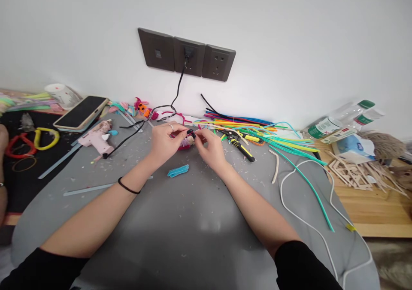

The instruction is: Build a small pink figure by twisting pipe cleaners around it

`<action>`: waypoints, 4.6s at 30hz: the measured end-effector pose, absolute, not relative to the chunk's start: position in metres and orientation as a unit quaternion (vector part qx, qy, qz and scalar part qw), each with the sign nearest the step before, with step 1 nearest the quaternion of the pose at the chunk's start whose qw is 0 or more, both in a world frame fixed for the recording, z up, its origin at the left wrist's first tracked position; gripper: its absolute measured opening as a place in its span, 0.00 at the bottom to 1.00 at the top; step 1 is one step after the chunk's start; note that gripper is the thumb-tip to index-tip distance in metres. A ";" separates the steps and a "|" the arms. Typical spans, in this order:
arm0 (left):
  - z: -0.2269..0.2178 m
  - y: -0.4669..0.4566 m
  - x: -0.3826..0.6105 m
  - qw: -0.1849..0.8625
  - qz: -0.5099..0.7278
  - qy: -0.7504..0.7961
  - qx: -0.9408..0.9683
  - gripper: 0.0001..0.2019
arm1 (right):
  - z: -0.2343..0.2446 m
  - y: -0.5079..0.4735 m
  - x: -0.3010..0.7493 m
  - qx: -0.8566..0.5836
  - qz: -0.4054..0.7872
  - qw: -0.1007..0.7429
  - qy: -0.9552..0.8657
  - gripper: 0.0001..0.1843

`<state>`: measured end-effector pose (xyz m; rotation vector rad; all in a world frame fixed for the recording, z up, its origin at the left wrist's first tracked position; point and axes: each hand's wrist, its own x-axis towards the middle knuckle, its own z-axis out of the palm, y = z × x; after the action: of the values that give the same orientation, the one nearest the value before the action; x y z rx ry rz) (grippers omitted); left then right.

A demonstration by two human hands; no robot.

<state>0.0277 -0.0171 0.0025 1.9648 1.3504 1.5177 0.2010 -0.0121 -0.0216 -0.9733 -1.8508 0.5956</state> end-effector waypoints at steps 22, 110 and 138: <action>-0.010 -0.023 0.041 0.255 0.599 0.495 0.575 0.08 | -0.018 -0.021 0.189 -0.430 0.473 0.460 -0.617 0.16; 0.001 -0.010 0.017 0.105 0.357 0.473 0.799 0.17 | -0.021 -0.015 0.202 -0.392 0.099 0.420 -0.813 0.16; 0.004 -0.008 0.010 0.090 0.364 0.484 0.791 0.17 | -0.016 -0.017 0.203 -0.338 0.139 0.432 -0.825 0.13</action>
<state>0.0097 -0.0080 0.0036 2.3504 1.4380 1.0832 0.2030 -0.0167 -0.0157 -0.8422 -2.0555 0.3475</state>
